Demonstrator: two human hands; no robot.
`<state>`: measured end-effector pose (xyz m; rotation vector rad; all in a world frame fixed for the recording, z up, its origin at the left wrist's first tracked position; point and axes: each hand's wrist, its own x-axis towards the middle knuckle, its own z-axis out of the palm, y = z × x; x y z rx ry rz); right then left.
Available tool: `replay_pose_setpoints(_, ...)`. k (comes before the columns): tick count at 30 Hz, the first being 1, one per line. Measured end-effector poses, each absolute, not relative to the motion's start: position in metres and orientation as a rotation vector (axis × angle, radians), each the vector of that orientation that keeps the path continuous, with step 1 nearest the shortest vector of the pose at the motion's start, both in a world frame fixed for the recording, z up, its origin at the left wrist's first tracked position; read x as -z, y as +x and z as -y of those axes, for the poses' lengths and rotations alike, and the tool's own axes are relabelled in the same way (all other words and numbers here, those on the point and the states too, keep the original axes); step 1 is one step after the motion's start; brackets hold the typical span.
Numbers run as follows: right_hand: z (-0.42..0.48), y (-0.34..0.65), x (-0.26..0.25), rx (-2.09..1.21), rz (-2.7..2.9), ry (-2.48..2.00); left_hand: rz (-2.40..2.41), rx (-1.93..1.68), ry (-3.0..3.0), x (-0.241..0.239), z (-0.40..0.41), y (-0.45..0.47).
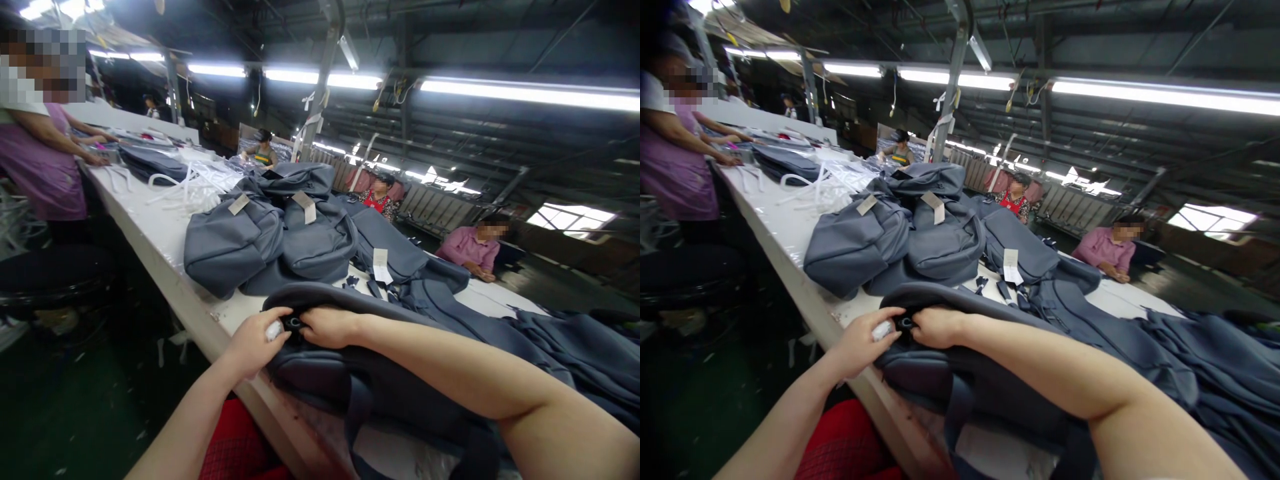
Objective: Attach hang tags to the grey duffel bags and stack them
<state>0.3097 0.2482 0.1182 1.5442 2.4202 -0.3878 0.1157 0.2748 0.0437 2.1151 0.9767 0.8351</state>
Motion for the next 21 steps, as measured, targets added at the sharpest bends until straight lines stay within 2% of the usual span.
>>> replay_pose_setpoints(8, -0.247, 0.309, -0.113, 0.395, -2.514, 1.382, -0.903, -0.896, 2.290, -0.037, -0.272, 0.126)
replay_pose_setpoints(12, -0.253, 0.311, -0.110, 0.383, -2.524, 1.406, -1.184, -1.101, 1.905, -0.027, -0.286, 0.106)
replay_pose_setpoints(15, -0.256, 0.315, -0.110, 0.326, -2.468, 1.465, -1.440, -1.088, 1.599, -0.010, -0.301, 0.084)
replay_pose_setpoints(21, -0.259, 0.310, -0.110, 0.483, -2.679, 1.474, -1.205, -0.912, 1.462, 0.029, -0.303, 0.089)
